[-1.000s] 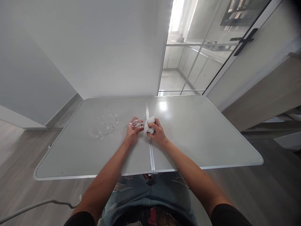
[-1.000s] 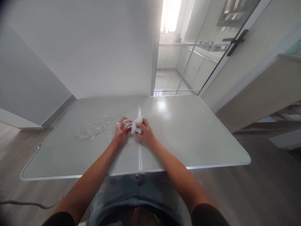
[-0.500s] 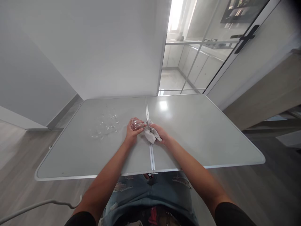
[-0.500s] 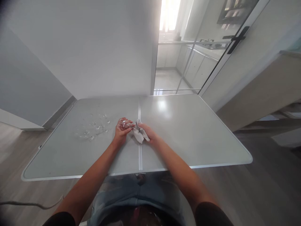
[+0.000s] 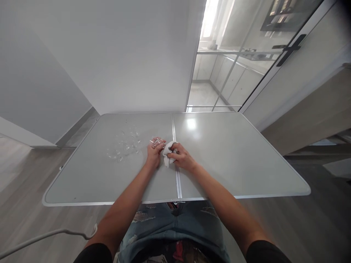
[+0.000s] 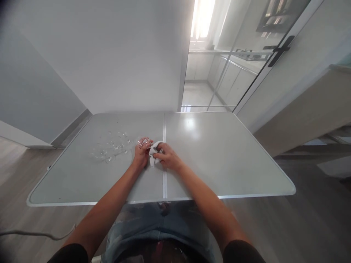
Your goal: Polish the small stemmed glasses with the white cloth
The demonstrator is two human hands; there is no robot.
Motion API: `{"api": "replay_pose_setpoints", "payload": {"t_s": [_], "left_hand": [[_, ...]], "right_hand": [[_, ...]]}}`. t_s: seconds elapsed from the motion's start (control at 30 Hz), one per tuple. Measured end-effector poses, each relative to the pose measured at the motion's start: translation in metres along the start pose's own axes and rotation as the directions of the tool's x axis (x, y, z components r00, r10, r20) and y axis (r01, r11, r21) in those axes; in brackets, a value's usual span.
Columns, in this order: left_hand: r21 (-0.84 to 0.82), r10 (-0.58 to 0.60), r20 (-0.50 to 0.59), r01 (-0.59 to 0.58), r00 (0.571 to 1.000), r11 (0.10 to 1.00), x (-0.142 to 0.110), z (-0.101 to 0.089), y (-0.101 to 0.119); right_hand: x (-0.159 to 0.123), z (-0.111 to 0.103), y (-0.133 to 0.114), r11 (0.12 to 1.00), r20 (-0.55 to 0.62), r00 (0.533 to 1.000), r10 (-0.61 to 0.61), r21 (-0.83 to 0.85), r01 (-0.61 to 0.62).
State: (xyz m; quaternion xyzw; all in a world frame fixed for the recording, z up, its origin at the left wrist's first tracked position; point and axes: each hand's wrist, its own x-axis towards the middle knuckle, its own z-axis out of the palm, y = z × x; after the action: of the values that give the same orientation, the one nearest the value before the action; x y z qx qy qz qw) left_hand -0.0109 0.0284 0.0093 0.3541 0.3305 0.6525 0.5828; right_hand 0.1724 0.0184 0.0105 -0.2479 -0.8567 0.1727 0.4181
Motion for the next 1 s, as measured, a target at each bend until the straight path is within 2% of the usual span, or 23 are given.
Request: {"api": "replay_pose_setpoints", "payload": {"t_s": [0.07, 0.1, 0.13, 0.2, 0.23, 0.27, 0.33, 0.37, 0.4, 0.43, 0.47, 0.53, 0.6, 0.67, 0.77, 0.83, 0.9, 1.0], "left_hand": [[-0.015, 0.002, 0.046, -0.001, 0.999, 1.0, -0.002, 0.001, 0.002], [-0.016, 0.007, 0.068, -0.006, 0.998, 1.0, -0.002, 0.002, 0.002], [-0.01, 0.012, 0.088, -0.011, 0.996, 1.0, -0.003, 0.003, 0.003], [0.016, 0.022, 0.115, -0.024, 0.993, 1.0, -0.004, 0.005, 0.004], [0.033, 0.023, 0.123, -0.027, 0.992, 0.999, -0.004, 0.006, 0.004], [0.049, 0.024, 0.127, -0.03, 0.992, 0.998, -0.005, 0.007, 0.004], [0.078, 0.023, 0.129, -0.034, 0.991, 0.996, -0.005, 0.008, 0.004], [0.09, 0.024, 0.128, -0.036, 0.991, 0.995, -0.005, 0.009, 0.004], [0.1, 0.024, 0.128, -0.037, 0.991, 0.994, -0.006, 0.01, 0.004], [0.107, 0.023, 0.13, -0.037, 0.991, 0.994, -0.006, 0.01, 0.004], [0.11, 0.023, 0.133, -0.038, 0.991, 0.993, -0.006, 0.01, 0.005], [0.104, 0.03, 0.141, -0.044, 0.99, 0.994, -0.006, 0.01, 0.005], [0.093, 0.032, 0.146, -0.046, 0.989, 0.995, -0.005, 0.009, 0.004], [0.091, 0.035, 0.135, -0.047, 0.99, 0.995, -0.004, 0.007, 0.002], [0.125, 0.055, 0.086, -0.065, 0.995, 0.99, -0.004, 0.008, -0.001], [0.167, 0.071, 0.07, -0.082, 0.995, 0.983, -0.005, 0.009, -0.002], [0.193, 0.07, 0.087, -0.086, 0.994, 0.977, -0.006, 0.011, -0.003], [0.206, 0.044, 0.116, -0.067, 0.992, 0.976, -0.006, 0.013, -0.004]], "right_hand": [[0.002, 0.003, -0.001, 0.995, -0.055, 0.995, 0.078, 0.071, -0.074], [0.003, 0.004, -0.002, 0.98, -0.105, 0.982, 0.157, 0.137, -0.142], [0.005, 0.005, -0.003, 0.948, -0.155, 0.952, 0.263, 0.226, -0.225], [0.009, 0.006, -0.003, 0.796, -0.197, 0.834, 0.515, 0.472, -0.379], [0.01, 0.006, -0.003, 0.671, -0.142, 0.769, 0.623, 0.602, -0.432], [0.012, 0.005, -0.003, 0.527, -0.039, 0.719, 0.694, 0.708, -0.47], [0.013, 0.002, -0.002, 0.268, 0.196, 0.671, 0.715, 0.81, -0.522], [0.014, 0.001, -0.002, 0.197, 0.265, 0.661, 0.702, 0.82, -0.538], [0.014, 0.001, -0.002, 0.18, 0.279, 0.657, 0.7, 0.822, -0.54], [0.014, 0.0, -0.002, 0.221, 0.23, 0.659, 0.716, 0.822, -0.526], [0.014, 0.0, -0.003, 0.31, 0.132, 0.667, 0.733, 0.808, -0.501], [0.012, 0.001, -0.005, 0.554, -0.095, 0.709, 0.699, 0.699, -0.453], [0.01, 0.0, -0.006, 0.774, -0.248, 0.79, 0.56, 0.497, -0.392], [0.006, -0.002, -0.005, 0.91, -0.285, 0.878, 0.385, 0.278, -0.309], [0.001, -0.005, -0.001, 0.984, -0.139, 0.975, 0.172, -0.023, -0.177], [0.0, -0.005, 0.001, 0.983, -0.037, 0.993, 0.113, -0.138, -0.117], [0.001, -0.004, 0.001, 0.983, -0.034, 0.993, 0.115, -0.139, -0.119], [0.002, -0.002, -0.001, 0.98, -0.072, 0.978, 0.197, 0.029, -0.196]]}}
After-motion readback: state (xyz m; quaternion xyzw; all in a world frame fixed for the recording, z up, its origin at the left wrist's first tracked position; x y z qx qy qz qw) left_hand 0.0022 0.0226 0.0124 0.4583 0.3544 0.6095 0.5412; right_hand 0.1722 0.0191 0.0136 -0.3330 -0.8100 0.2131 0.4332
